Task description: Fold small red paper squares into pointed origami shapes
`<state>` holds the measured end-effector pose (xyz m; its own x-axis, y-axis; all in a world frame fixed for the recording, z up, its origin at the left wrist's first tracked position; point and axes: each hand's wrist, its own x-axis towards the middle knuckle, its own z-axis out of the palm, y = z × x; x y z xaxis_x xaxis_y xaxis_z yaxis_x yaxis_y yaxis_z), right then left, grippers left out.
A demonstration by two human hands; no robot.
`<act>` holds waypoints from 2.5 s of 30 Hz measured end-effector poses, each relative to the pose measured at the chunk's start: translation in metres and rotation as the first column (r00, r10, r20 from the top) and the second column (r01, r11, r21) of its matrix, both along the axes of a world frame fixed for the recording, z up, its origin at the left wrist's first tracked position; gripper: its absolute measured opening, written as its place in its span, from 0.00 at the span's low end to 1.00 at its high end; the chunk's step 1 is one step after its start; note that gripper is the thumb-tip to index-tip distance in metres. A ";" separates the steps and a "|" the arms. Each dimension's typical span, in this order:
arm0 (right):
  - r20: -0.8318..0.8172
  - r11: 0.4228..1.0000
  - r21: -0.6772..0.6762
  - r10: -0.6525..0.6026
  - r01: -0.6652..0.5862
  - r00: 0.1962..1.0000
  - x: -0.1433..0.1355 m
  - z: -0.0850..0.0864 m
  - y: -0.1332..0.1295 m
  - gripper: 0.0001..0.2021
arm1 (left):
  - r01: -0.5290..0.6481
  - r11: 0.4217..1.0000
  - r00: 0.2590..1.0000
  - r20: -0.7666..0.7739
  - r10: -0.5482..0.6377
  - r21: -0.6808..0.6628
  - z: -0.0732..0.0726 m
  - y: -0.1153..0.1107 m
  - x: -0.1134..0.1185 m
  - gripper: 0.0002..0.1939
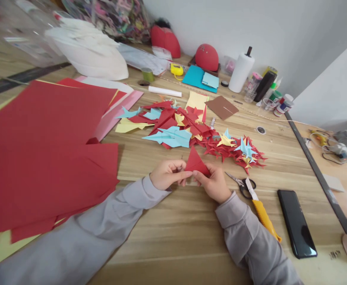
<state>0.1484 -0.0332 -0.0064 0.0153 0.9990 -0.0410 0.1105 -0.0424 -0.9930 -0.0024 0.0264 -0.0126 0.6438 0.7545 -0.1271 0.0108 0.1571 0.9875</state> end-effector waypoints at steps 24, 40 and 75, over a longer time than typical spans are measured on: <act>0.009 0.985 0.002 -0.173 0.173 0.985 -0.002 -0.003 0.001 0.16 | -0.066 0.997 0.995 0.075 0.063 0.028 -0.003 -0.001 0.001 0.14; 0.077 1.000 0.015 -0.014 0.013 0.997 -0.002 0.003 0.000 0.12 | -0.044 0.992 0.999 0.002 0.045 0.121 -0.005 -0.004 0.000 0.09; -0.171 0.937 0.008 -0.343 0.349 0.924 0.001 -0.012 0.004 0.19 | -0.221 0.965 0.949 0.195 0.246 -0.141 0.000 0.008 -0.001 0.19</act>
<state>0.1497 -0.0290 -0.0184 0.3566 0.9336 -0.0347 -0.0687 -0.0108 -0.9976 -0.0036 0.0341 -0.0122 0.4726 0.8751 -0.1039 -0.2449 0.2437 0.9384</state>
